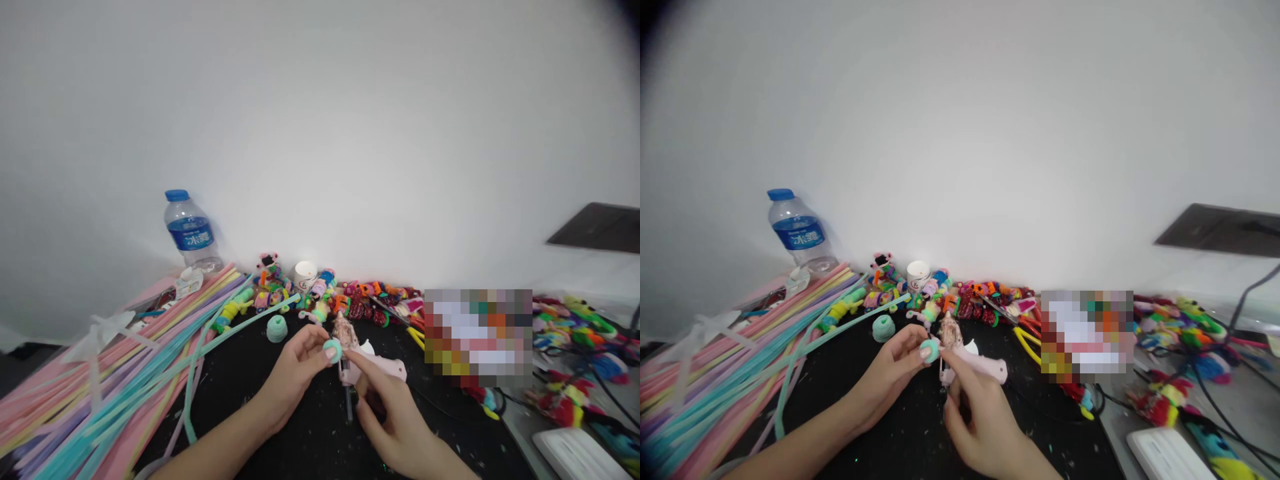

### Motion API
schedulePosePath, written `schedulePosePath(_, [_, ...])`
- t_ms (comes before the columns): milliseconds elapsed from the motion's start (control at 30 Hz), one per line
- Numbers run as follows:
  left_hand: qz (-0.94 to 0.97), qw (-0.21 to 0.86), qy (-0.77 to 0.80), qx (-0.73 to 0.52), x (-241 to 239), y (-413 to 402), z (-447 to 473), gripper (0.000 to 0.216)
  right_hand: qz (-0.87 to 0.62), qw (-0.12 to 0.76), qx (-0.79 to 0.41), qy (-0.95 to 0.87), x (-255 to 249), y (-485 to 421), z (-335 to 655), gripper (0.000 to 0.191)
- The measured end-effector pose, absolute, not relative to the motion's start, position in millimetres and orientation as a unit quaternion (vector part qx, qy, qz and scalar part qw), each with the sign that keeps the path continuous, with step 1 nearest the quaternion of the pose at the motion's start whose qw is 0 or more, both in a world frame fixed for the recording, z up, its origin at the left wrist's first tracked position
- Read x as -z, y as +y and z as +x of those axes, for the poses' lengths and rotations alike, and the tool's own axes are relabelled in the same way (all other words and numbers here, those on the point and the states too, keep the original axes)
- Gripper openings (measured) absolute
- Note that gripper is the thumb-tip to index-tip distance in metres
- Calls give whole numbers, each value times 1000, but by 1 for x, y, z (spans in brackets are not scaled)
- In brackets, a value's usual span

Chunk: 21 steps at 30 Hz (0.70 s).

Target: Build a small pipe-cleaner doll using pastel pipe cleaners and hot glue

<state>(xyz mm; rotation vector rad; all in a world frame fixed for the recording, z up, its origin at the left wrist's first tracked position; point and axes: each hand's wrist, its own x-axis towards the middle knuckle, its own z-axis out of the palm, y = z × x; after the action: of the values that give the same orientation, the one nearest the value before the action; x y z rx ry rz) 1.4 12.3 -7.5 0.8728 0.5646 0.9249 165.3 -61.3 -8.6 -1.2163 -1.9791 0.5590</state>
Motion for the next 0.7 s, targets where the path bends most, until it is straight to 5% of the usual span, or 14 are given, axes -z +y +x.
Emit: schedulePosePath(700, [360,811,230,-399,10,12,0,20,-464,402,-272,-741,8,-63,161,61])
